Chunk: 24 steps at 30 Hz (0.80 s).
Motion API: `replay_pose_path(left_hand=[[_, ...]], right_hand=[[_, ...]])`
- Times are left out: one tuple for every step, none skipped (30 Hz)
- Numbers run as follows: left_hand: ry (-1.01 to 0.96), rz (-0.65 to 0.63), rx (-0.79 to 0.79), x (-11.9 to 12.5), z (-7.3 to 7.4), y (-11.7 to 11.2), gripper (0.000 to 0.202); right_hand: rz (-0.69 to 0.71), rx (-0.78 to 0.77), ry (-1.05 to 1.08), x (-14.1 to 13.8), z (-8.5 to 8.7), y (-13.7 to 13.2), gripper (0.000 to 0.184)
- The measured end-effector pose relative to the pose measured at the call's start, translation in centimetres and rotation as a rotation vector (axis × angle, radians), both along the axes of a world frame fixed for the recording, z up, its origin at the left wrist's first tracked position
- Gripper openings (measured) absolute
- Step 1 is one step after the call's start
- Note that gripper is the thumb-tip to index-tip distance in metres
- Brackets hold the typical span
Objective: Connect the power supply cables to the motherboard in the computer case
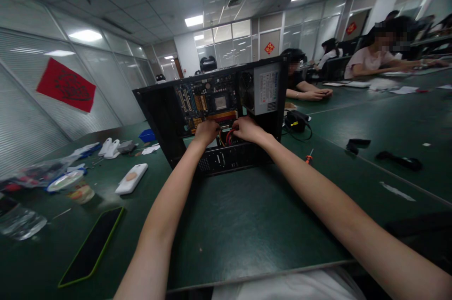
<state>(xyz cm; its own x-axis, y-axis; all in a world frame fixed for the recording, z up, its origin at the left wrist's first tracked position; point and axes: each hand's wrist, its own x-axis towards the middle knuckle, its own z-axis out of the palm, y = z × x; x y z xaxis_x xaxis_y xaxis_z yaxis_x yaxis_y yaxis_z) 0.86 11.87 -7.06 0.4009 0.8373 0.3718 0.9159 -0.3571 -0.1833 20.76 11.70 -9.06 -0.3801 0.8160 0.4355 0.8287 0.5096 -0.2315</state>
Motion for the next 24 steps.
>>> replay_pose_path(left_hand=[[0.003, 0.002, 0.001, 0.0, 0.0, 0.0, 0.029], [0.004, 0.004, 0.003, 0.1, 0.0, -0.1, 0.028], [0.005, 0.009, 0.005, 0.2, 0.0, -0.1, 0.028], [0.006, 0.014, 0.006, 0.2, 0.0, -0.1, 0.028], [0.009, 0.022, 0.005, 0.3, 0.0, -0.1, 0.028], [0.012, 0.032, 0.003, 0.4, 0.0, 0.0, 0.028], [0.019, 0.041, 0.0, 0.5, 0.0, 0.0, 0.028], [0.026, 0.047, -0.001, 0.5, 0.0, 0.0, 0.028], [0.034, 0.053, -0.001, 0.6, 0.0, 0.1, 0.028], [0.04, 0.058, 0.001, 0.7, 0.0, 0.1, 0.028], [0.045, 0.059, 0.004, 0.7, 0.1, 0.1, 0.028], [0.048, 0.059, 0.008, 0.8, 0.1, 0.2, 0.028], [0.047, 0.059, 0.01, 0.8, 0.1, 0.2, 0.027], [0.046, 0.062, 0.011, 0.9, 0.1, 0.2, 0.027], [0.043, 0.067, 0.009, 1.0, 0.2, 0.2, 0.028], [0.039, 0.072, 0.009, 1.0, 0.2, 0.1, 0.028], [0.035, 0.079, 0.008, 1.1, 0.2, 0.1, 0.028], [0.03, 0.084, 0.007, 1.1, 0.1, 0.0, 0.029], [0.025, 0.088, 0.005, 1.1, 0.1, -0.1, 0.029], [0.02, 0.09, 0.003, 1.1, 0.1, -0.3, 0.028], [0.018, 0.091, 0.002, 1.0, 0.0, -0.4, 0.028], [0.013, 0.092, 0.003, 0.9, 0.0, -0.6, 0.028], [0.0, 0.094, 0.008, 0.8, -0.1, -0.7, 0.029], [-0.026, 0.101, 0.018, 0.6, -0.2, -0.9, 0.031]], right_hand=[[0.0, 0.001, -0.003, 0.0, 0.0, 0.0, 0.027], [-0.001, 0.001, -0.004, 0.0, 0.0, -0.1, 0.027], [-0.003, -0.001, -0.004, 0.0, 0.0, -0.2, 0.027], [-0.005, -0.004, -0.005, 0.0, 0.1, -0.2, 0.028], [-0.005, -0.005, -0.009, -0.1, 0.1, -0.2, 0.028], [-0.002, -0.004, -0.014, -0.1, 0.1, -0.3, 0.027], [0.003, 0.0, -0.022, -0.1, 0.1, -0.2, 0.027], [0.01, 0.003, -0.032, -0.1, 0.1, -0.2, 0.026], [0.017, 0.005, -0.042, -0.1, 0.1, -0.1, 0.026], [0.023, 0.005, -0.052, -0.2, 0.1, 0.0, 0.025], [0.029, 0.003, -0.061, -0.2, 0.0, 0.1, 0.024], [0.034, -0.001, -0.069, -0.2, 0.0, 0.2, 0.024], [0.037, -0.004, -0.076, -0.2, -0.1, 0.4, 0.024], [0.041, -0.003, -0.082, -0.2, -0.2, 0.5, 0.024], [0.044, -0.001, -0.088, -0.2, -0.3, 0.5, 0.025], [0.048, 0.003, -0.095, -0.2, -0.3, 0.6, 0.025], [0.051, 0.008, -0.1, -0.2, -0.4, 0.6, 0.025], [0.055, 0.016, -0.105, -0.2, -0.5, 0.6, 0.024], [0.059, 0.025, -0.11, -0.2, -0.5, 0.6, 0.024], [0.064, 0.036, -0.113, -0.2, -0.5, 0.6, 0.023], [0.069, 0.047, -0.115, -0.2, -0.5, 0.6, 0.023], [0.081, 0.061, -0.117, -0.3, -0.5, 0.6, 0.022], [0.098, 0.075, -0.125, -0.3, -0.4, 0.8, 0.021], [0.12, 0.092, -0.141, -0.4, -0.3, 0.9, 0.02]])
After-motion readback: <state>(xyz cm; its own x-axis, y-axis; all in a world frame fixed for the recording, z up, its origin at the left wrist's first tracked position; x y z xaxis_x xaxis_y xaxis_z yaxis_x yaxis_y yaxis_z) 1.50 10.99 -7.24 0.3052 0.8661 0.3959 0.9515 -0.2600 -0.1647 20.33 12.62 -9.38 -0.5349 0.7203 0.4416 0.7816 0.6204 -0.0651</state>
